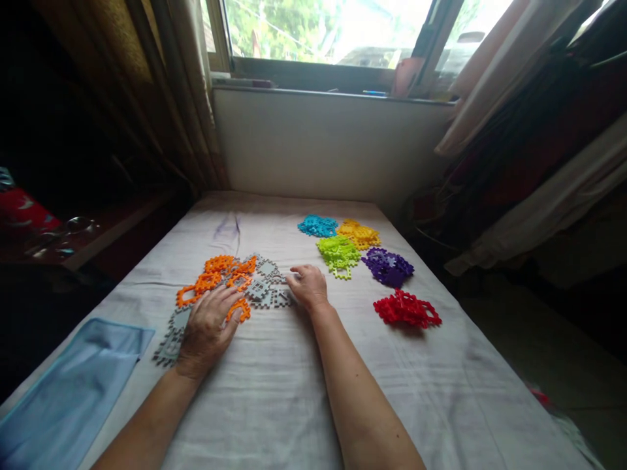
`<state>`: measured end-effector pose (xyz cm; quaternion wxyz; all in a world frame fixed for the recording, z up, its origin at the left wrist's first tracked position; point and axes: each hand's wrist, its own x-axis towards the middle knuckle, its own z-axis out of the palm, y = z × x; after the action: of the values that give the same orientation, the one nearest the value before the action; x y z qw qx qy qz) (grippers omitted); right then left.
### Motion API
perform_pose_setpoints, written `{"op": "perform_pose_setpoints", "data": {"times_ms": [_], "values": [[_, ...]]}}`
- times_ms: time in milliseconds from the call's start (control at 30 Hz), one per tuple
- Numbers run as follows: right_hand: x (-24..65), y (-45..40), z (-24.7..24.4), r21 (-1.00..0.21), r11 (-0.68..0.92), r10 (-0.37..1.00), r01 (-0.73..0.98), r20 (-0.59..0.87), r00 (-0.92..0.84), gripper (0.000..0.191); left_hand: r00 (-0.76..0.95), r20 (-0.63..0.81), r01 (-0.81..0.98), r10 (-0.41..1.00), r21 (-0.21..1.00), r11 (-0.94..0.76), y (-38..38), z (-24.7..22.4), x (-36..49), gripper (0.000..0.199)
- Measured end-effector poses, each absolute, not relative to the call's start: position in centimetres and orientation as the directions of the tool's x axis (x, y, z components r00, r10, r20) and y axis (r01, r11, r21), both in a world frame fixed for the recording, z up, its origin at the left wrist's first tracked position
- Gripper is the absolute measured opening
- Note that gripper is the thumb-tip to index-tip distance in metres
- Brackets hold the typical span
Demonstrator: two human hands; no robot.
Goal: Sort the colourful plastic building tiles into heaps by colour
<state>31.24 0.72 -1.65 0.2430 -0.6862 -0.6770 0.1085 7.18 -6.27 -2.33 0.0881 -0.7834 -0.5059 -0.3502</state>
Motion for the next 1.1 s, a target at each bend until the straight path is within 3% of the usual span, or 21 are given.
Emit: {"op": "perform_pose_setpoints", "data": {"times_ms": [133, 200, 367, 467, 567, 667, 733, 867, 1100], "values": [[32.1, 1.8, -1.6, -0.417, 0.143, 0.986, 0.897, 0.140, -0.092, 0.026, 0.102, 0.592, 0.876, 0.799, 0.328, -0.354, -1.5, -1.1, 6.0, 0.033], [31.8, 2.1, -1.7, -0.411, 0.174, 0.982, 0.895, 0.144, -0.125, 0.020, -0.011, 0.536, 0.844, 0.844, 0.458, -0.279, 1.3, -0.6, 3.6, 0.034], [32.5, 2.9, -2.8, -0.513, 0.216, 0.971, 0.831, 0.204, -0.126, 0.012, -0.271, 0.290, 0.542, 0.918, 0.834, -0.103, 4.9, -1.2, -2.1, 0.038], [33.6, 3.2, -3.4, -0.629, 0.264, 0.962, 0.731, 0.228, -0.151, 0.011, -0.358, 0.115, 0.198, 0.927, 0.979, -0.046, 4.5, -1.8, -3.0, 0.043], [34.1, 3.6, -3.7, -0.738, 0.258, 0.964, 0.624, 0.239, -0.117, 0.011, -0.389, -0.004, -0.098, 0.921, 0.995, -0.037, 3.9, -1.9, -2.6, 0.039], [33.6, 3.8, -3.9, -0.717, 0.113, 0.960, 0.688, 0.258, 0.112, 0.014, -0.380, -0.053, -0.217, 0.924, 0.976, -0.034, 3.7, -1.6, -1.9, 0.032], [33.0, 3.9, -3.9, -0.638, -0.005, 0.930, 0.770, 0.280, 0.238, 0.016, -0.367, -0.078, -0.252, 0.927, 0.968, -0.018, 3.8, -1.4, -1.5, 0.029], [32.3, 3.7, -3.8, -0.527, -0.101, 0.922, 0.844, 0.270, 0.279, 0.016, -0.375, -0.107, -0.296, 0.921, 0.955, -0.009, 3.8, -1.2, -1.3, 0.028], [32.6, 3.8, -4.4, -0.545, -0.064, 0.897, 0.836, 0.335, 0.287, 0.022, -0.344, -0.070, -0.271, 0.936, 0.962, -0.028, 3.8, -1.2, -1.1, 0.028]]}}
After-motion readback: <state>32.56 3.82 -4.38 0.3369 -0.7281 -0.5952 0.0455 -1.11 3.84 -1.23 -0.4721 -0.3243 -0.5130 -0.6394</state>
